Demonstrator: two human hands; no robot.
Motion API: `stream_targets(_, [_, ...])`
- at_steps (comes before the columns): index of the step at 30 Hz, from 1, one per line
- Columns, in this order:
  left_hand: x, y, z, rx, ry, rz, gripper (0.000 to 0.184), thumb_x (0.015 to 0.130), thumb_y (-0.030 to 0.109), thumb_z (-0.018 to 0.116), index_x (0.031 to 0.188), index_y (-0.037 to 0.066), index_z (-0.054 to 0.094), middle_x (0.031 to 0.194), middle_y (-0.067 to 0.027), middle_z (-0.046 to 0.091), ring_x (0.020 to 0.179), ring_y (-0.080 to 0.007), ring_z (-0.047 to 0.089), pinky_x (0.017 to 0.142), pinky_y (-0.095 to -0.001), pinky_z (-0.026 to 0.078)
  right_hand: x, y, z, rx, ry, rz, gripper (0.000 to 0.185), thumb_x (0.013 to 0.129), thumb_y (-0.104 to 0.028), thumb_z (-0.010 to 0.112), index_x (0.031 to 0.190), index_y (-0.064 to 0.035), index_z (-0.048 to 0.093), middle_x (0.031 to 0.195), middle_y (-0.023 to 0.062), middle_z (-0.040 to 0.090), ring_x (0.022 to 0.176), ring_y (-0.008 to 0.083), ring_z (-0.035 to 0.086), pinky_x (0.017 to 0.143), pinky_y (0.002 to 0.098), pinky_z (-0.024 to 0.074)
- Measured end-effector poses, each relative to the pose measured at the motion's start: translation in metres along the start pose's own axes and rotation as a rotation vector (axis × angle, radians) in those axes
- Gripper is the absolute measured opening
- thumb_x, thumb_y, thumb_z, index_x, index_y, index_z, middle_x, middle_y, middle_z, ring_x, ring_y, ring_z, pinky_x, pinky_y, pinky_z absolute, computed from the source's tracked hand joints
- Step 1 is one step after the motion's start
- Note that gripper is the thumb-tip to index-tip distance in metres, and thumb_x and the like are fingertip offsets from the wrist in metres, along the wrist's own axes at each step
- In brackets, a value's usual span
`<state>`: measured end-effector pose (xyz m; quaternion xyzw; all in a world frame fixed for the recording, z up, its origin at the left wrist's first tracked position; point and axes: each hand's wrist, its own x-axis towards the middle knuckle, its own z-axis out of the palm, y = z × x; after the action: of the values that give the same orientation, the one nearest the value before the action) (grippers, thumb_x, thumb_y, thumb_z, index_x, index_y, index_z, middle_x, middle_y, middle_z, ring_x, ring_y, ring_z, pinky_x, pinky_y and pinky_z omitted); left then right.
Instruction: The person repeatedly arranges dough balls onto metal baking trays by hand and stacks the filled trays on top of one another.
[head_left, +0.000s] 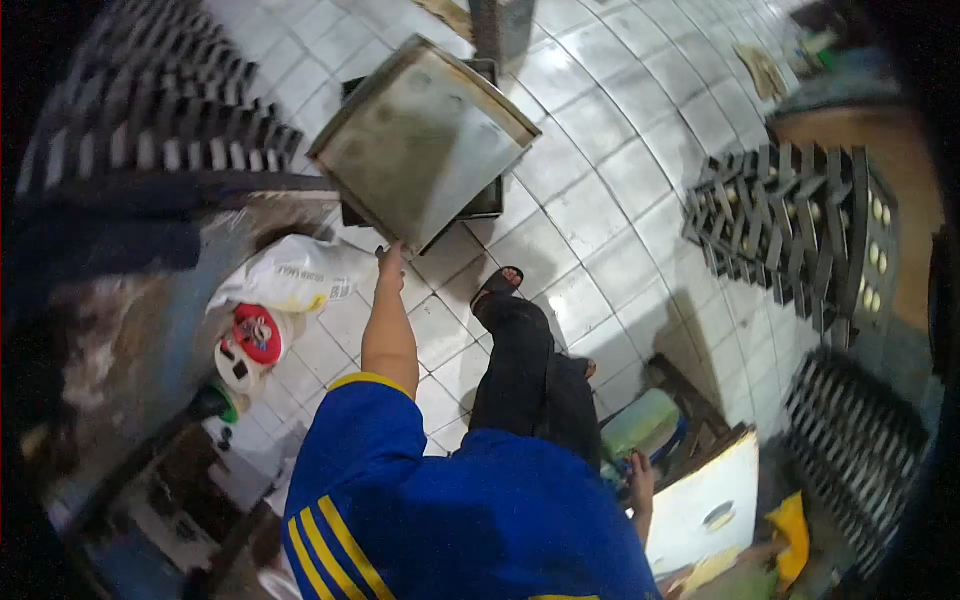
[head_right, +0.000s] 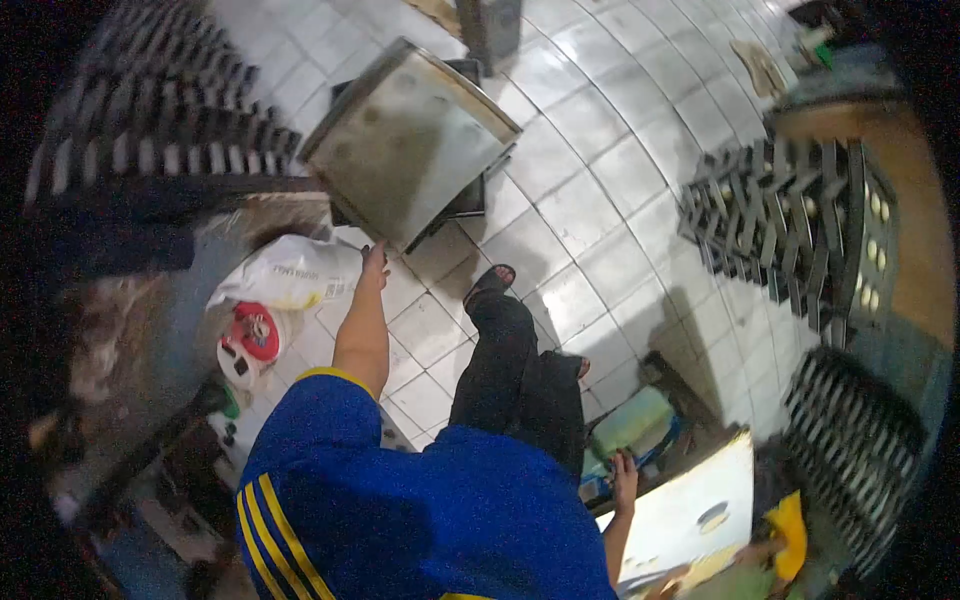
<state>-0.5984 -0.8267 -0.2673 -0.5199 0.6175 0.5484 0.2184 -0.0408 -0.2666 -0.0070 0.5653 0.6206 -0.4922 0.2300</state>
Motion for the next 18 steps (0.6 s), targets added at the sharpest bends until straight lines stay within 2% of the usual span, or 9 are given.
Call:
stream_targets(2, [0.064, -0.009, 0.006, -0.012, -0.099, -0.067, 0.105, 0.087, 0.044, 0.08, 0.168, 0.011, 0.021, 0.165, -0.017, 0.041, 0.148, -0.0382, 0.042, 0.119, -0.0487, 0.037, -0.012, 0.002, 0.028, -0.021, 0.058, 0.019, 0.046, 0.109, -0.038, 0.064, 0.144, -0.0094, 0.061, 0.113, 0.005, 0.075, 0.076, 0.0071, 0.059, 0.06, 0.024, 0.0455])
stream_targets(4, [0.13, -0.036, 0.007, -0.315, -0.347, -0.02, 0.09, 0.09, 0.039, 0.078, 0.163, 0.01, 0.034, 0.164, -0.0116, 0.042, 0.143, -0.0325, 0.045, 0.119, -0.0493, 0.036, -0.046, -0.031, 0.051, 0.018, 0.02, 0.111, 0.059, 0.106, -0.049, 0.064, 0.144, -0.0035, 0.062, 0.115, 0.0073, 0.075, 0.097, 0.0142, 0.068, 0.072, 0.031, 0.0537])
stream_targets(5, [0.159, -0.041, 0.008, -0.281, -0.227, -0.018, 0.076, 0.09, 0.032, 0.078, 0.154, 0.007, 0.044, 0.159, -0.0105, 0.045, 0.14, -0.0287, 0.048, 0.119, -0.0463, 0.037, -0.053, -0.045, 0.064, 0.009, 0.035, 0.14, 0.059, 0.106, -0.048, 0.065, 0.144, -0.0036, 0.062, 0.114, 0.0066, 0.074, 0.097, 0.0144, 0.068, 0.072, 0.0314, 0.0541])
stream_targets(8, [0.116, -0.029, -0.009, -0.367, -0.325, 0.014, 0.06, 0.091, 0.025, 0.076, 0.142, 0.005, 0.053, 0.145, -0.011, 0.053, 0.131, -0.0278, 0.052, 0.113, -0.0446, 0.043, -0.084, -0.035, 0.088, 0.042, 0.111, 0.173, 0.058, 0.105, -0.047, 0.066, 0.143, -0.0037, 0.062, 0.11, 0.0049, 0.072, 0.096, 0.0154, 0.067, 0.074, 0.033, 0.0552])
stream_targets(9, [0.107, -0.03, -0.021, -0.178, -0.357, 0.237, 0.048, 0.093, 0.024, 0.073, 0.134, 0.006, 0.057, 0.138, -0.0111, 0.056, 0.127, -0.0266, 0.053, 0.108, -0.0433, 0.046, -0.089, -0.034, 0.092, 0.038, 0.089, 0.178, 0.052, 0.107, -0.043, 0.065, 0.144, -0.0066, 0.062, 0.11, 0.0044, 0.074, 0.087, 0.0133, 0.067, 0.069, 0.0294, 0.0528])
stream_targets(11, [0.045, 0.013, -0.024, -0.206, -0.391, 0.138, 0.025, 0.1, 0.025, 0.064, 0.12, 0.01, 0.064, 0.123, -0.0098, 0.06, 0.116, -0.0238, 0.056, 0.096, -0.042, 0.05, -0.085, 0.016, 0.09, 0.031, 0.054, 0.112, 0.047, 0.109, -0.038, 0.063, 0.144, -0.006, 0.062, 0.114, 0.0066, 0.074, 0.088, 0.0147, 0.068, 0.073, 0.0286, 0.054])
stream_targets(14, [0.063, 0.018, -0.064, 0.105, -0.551, 0.432, 0.038, 0.106, 0.039, 0.06, 0.129, 0.009, 0.06, 0.129, -0.0084, 0.059, 0.119, -0.0249, 0.055, 0.106, -0.0418, 0.044, -0.093, -0.021, 0.107, 0.127, 0.146, 0.029, 0.051, 0.108, -0.038, 0.065, 0.143, -0.0014, 0.062, 0.119, 0.0096, 0.073, 0.098, 0.0182, 0.068, 0.08, 0.0323, 0.0565])
stream_targets(15, [-0.039, 0.05, -0.051, -0.046, -0.307, 0.253, 0.045, 0.106, 0.042, 0.06, 0.135, 0.008, 0.06, 0.135, -0.0094, 0.059, 0.123, -0.0265, 0.055, 0.11, -0.0441, 0.041, -0.097, -0.029, 0.109, 0.19, 0.19, 0.004, 0.052, 0.108, -0.038, 0.065, 0.144, -0.0007, 0.062, 0.12, 0.0104, 0.073, 0.1, 0.0185, 0.068, 0.083, 0.0331, 0.057])
stream_targets(18, [-0.077, 0.068, -0.072, 0.123, -0.444, 0.259, 0.04, 0.103, 0.033, 0.064, 0.128, 0.002, 0.065, 0.125, -0.009, 0.066, 0.115, -0.0252, 0.059, 0.105, -0.0429, 0.045, -0.096, -0.039, 0.109, 0.307, 0.192, -0.065, 0.059, 0.107, -0.042, 0.064, 0.144, 0.0034, 0.06, 0.132, 0.0184, 0.07, 0.119, 0.0259, 0.067, 0.1, 0.0389, 0.054])
